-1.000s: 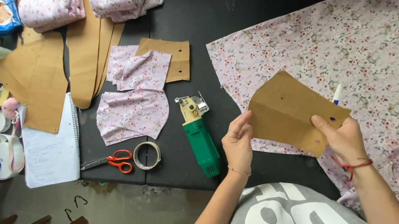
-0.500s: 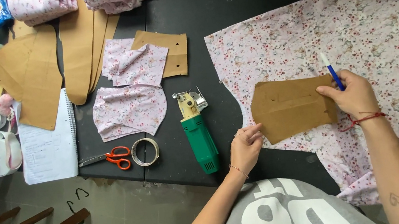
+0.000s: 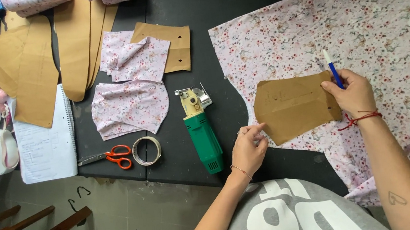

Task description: The person traces a cardboard pattern onto floral fabric using a blue marker, then cuts the fabric with a green electric rotary cutter. They stack the cut pieces and repeat the process on a new section of fabric.

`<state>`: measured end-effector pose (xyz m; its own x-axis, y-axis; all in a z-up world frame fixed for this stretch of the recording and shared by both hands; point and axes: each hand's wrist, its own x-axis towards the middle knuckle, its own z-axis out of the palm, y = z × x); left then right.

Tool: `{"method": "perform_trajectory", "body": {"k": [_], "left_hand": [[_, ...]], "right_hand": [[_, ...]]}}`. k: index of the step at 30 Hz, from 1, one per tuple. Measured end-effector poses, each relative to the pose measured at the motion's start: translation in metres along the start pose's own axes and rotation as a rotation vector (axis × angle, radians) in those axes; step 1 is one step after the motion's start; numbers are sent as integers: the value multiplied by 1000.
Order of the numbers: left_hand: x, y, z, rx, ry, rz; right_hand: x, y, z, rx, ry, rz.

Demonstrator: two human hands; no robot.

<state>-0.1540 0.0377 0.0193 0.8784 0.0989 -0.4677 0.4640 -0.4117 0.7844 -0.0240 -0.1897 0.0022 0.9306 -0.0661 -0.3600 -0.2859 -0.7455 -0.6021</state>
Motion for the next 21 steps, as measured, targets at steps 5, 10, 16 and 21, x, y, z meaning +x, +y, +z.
{"method": "perform_trajectory", "body": {"k": [5,10,16,21], "left_hand": [[-3,6,-2,193,72,58],[14,12,16,680,314,427],[38,29,49,746,276,696],[57,39,88,824,82,702]], "right_hand": [[-1,4,4,-23,36,-8],[-4,7,8,-11,76,-46],[-13,7,9,5,343,-263],[-28,26,-21,181,615,-404]]}}
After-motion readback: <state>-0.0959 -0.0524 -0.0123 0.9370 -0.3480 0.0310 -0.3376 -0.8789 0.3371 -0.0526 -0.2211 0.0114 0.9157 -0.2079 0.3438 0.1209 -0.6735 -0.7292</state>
